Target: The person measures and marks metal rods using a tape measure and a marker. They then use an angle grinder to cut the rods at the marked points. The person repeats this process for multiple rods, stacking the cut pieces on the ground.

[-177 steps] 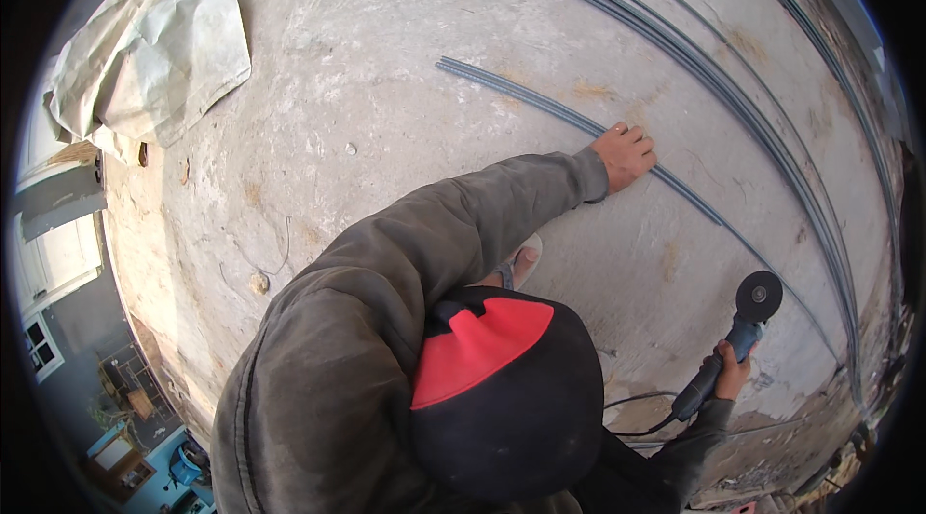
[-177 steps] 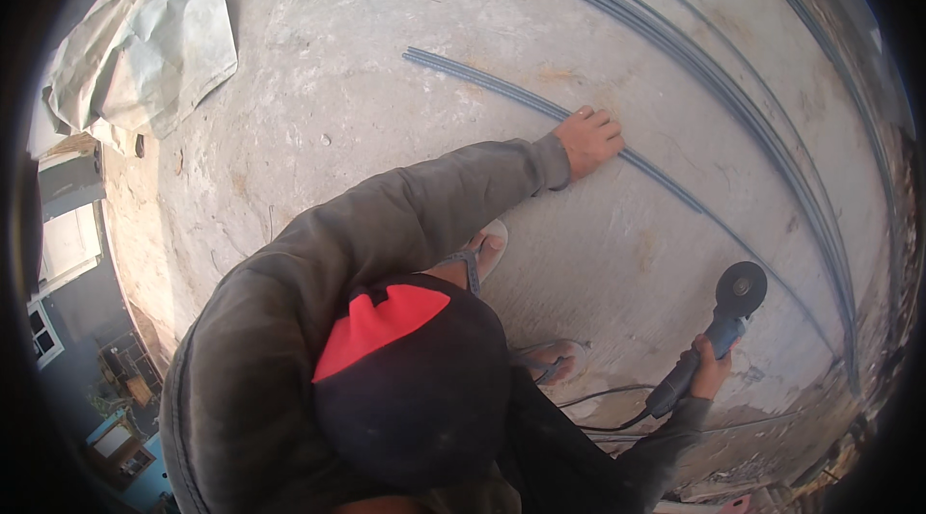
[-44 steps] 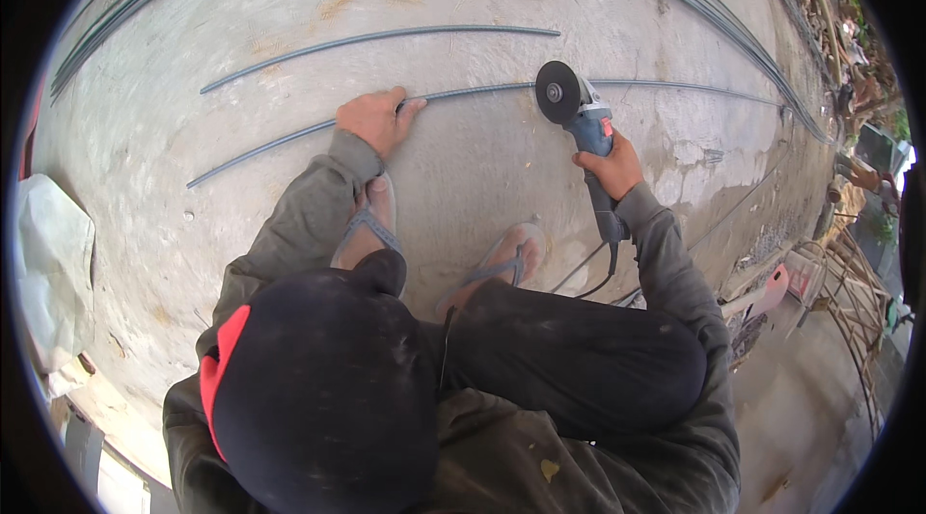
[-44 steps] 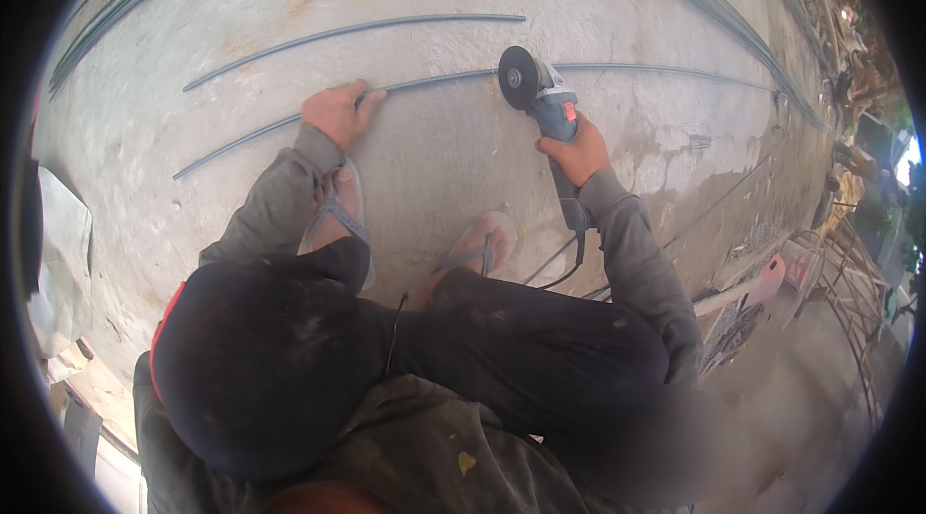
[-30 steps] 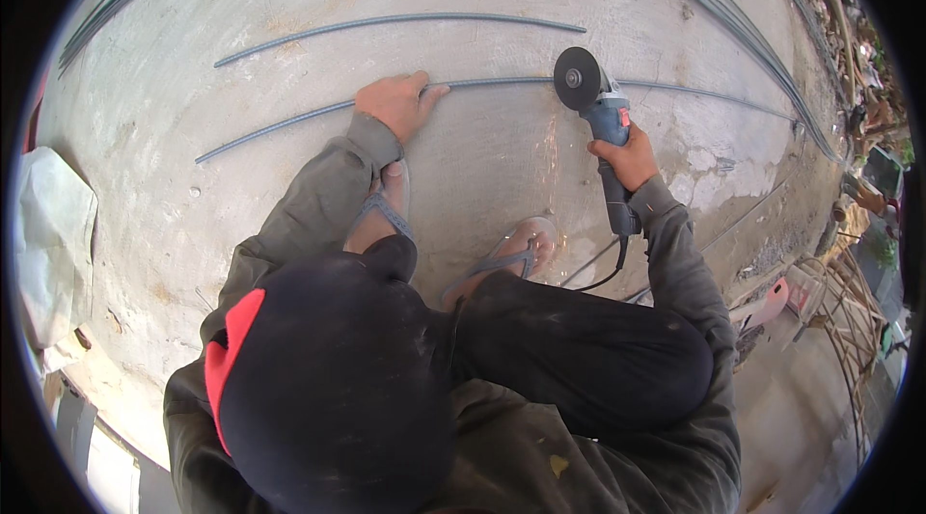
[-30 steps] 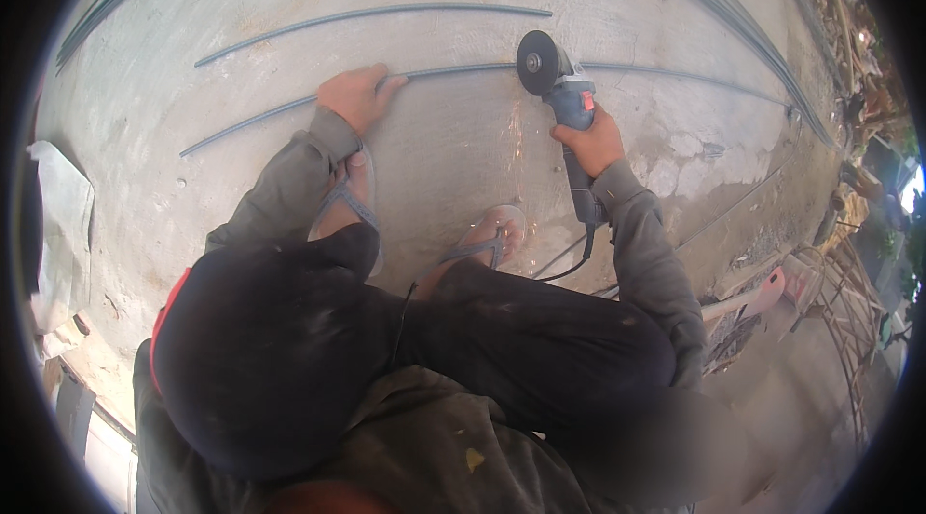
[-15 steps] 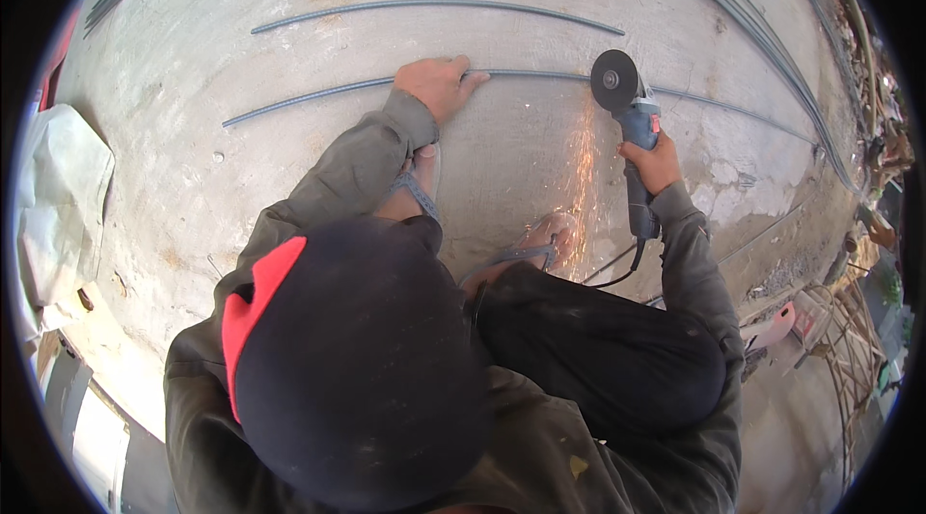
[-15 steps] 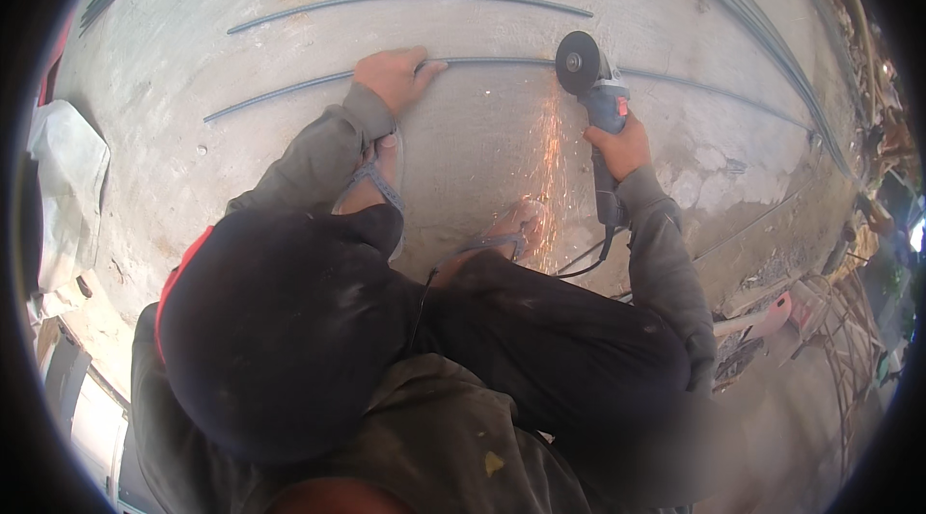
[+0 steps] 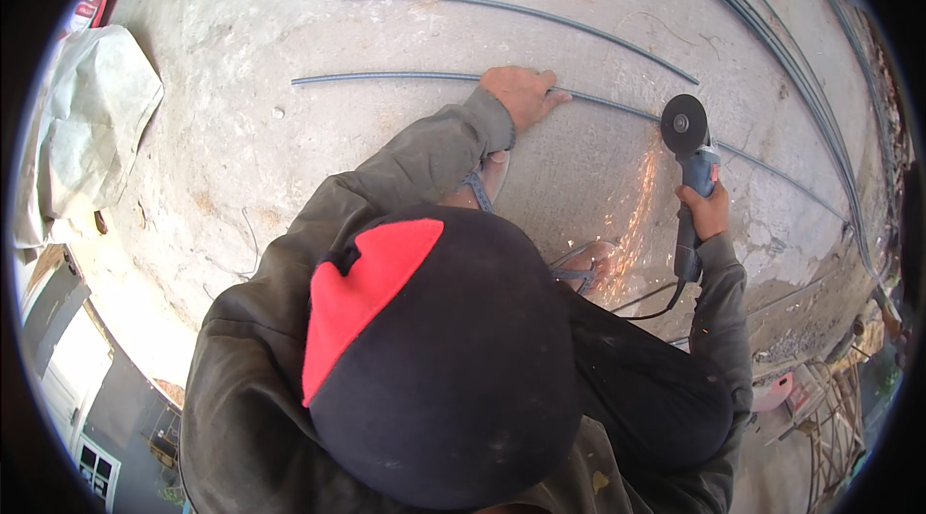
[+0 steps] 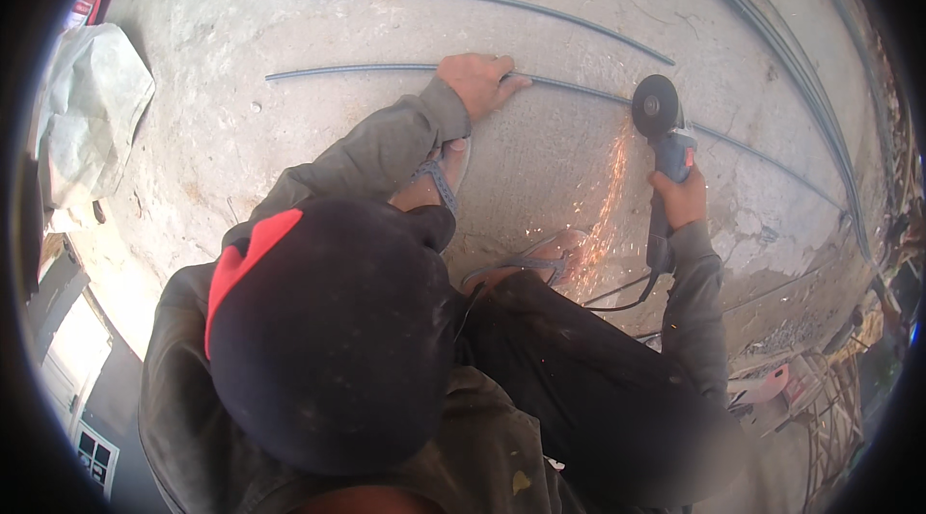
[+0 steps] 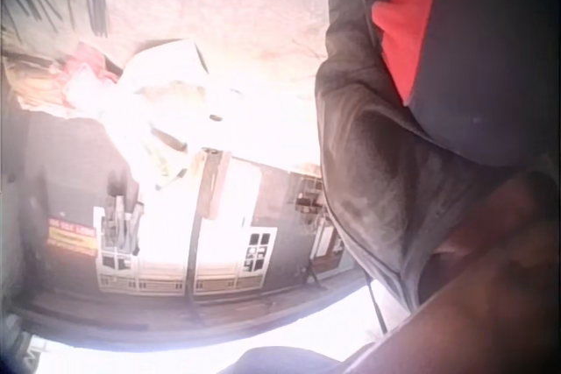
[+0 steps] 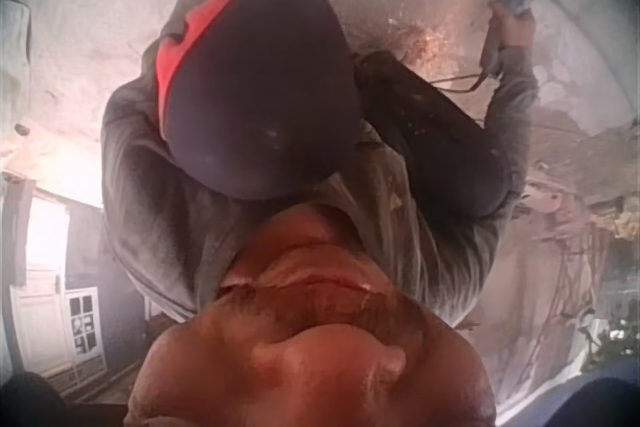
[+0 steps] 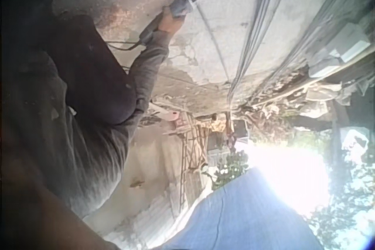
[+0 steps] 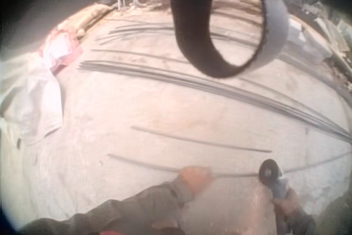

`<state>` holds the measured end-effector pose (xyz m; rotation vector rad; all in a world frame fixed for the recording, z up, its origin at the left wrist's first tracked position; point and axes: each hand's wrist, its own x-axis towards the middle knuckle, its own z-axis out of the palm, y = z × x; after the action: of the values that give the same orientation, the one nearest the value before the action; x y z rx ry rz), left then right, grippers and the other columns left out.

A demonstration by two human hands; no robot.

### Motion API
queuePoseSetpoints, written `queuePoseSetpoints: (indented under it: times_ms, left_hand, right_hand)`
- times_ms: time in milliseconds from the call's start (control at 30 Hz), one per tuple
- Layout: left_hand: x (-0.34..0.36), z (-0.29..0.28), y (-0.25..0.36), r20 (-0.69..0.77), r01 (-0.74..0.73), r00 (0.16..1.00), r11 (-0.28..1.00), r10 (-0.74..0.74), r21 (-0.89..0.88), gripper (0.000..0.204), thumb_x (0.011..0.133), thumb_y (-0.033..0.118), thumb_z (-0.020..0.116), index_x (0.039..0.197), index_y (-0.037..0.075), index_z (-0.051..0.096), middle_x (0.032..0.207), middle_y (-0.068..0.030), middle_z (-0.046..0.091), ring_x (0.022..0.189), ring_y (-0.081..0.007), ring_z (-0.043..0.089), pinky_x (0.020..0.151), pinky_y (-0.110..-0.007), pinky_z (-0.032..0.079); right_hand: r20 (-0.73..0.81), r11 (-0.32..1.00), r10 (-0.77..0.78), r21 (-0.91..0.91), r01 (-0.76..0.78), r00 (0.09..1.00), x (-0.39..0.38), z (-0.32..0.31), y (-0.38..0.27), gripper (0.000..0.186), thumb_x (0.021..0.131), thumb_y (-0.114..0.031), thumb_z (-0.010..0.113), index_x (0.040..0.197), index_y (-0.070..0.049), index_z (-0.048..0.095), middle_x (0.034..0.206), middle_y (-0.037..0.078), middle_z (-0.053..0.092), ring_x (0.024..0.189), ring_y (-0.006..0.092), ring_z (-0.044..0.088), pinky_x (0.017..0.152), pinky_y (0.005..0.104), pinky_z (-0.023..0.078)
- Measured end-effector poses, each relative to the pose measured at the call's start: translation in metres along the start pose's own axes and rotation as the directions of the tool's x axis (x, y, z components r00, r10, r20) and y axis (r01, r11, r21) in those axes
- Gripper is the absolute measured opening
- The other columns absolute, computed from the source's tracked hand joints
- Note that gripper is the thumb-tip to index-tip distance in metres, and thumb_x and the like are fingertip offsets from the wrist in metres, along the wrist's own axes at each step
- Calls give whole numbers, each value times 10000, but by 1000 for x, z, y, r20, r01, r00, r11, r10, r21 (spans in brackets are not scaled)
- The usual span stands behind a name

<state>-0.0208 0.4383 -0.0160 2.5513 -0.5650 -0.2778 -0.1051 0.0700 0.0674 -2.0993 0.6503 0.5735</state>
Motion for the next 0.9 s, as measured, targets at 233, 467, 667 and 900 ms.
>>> queuePoseSetpoints:
  times_ms: [233,467,667,900]
  left_hand:
    - [0,0,1,17,23,1000,1000,-23,10,439,966,513,541,943,95,672,798,-127,691,749,-324,682,643,-435,543]
    - [0,2,-1,-2,1,1000,1000,-1,-3,428,973,502,544,941,95,672,775,-128,684,708,-311,681,593,-431,538]
    - [0,5,-4,-55,-49,997,998,51,34,427,966,502,563,866,96,648,691,-107,656,650,-304,669,548,-420,525]
    - [0,9,-6,-118,-84,989,996,88,37,420,968,496,564,867,98,652,689,-105,655,638,-299,665,546,-417,528]
  right_hand:
    - [17,1000,0,-25,1,1000,16,-3,0,450,728,-203,755,1051,71,604,799,115,659,609,188,632,561,337,507]
    - [30,1000,-17,15,16,999,22,-1,11,435,736,-200,754,1060,54,614,807,105,666,614,182,632,568,333,508]
    - [19,999,45,-24,-45,999,11,-2,-3,431,740,-192,759,1058,56,606,775,101,652,588,180,626,542,334,504]
    - [33,999,20,-30,-19,999,12,-4,4,424,747,-183,755,1056,65,603,781,106,656,590,182,630,550,331,510]
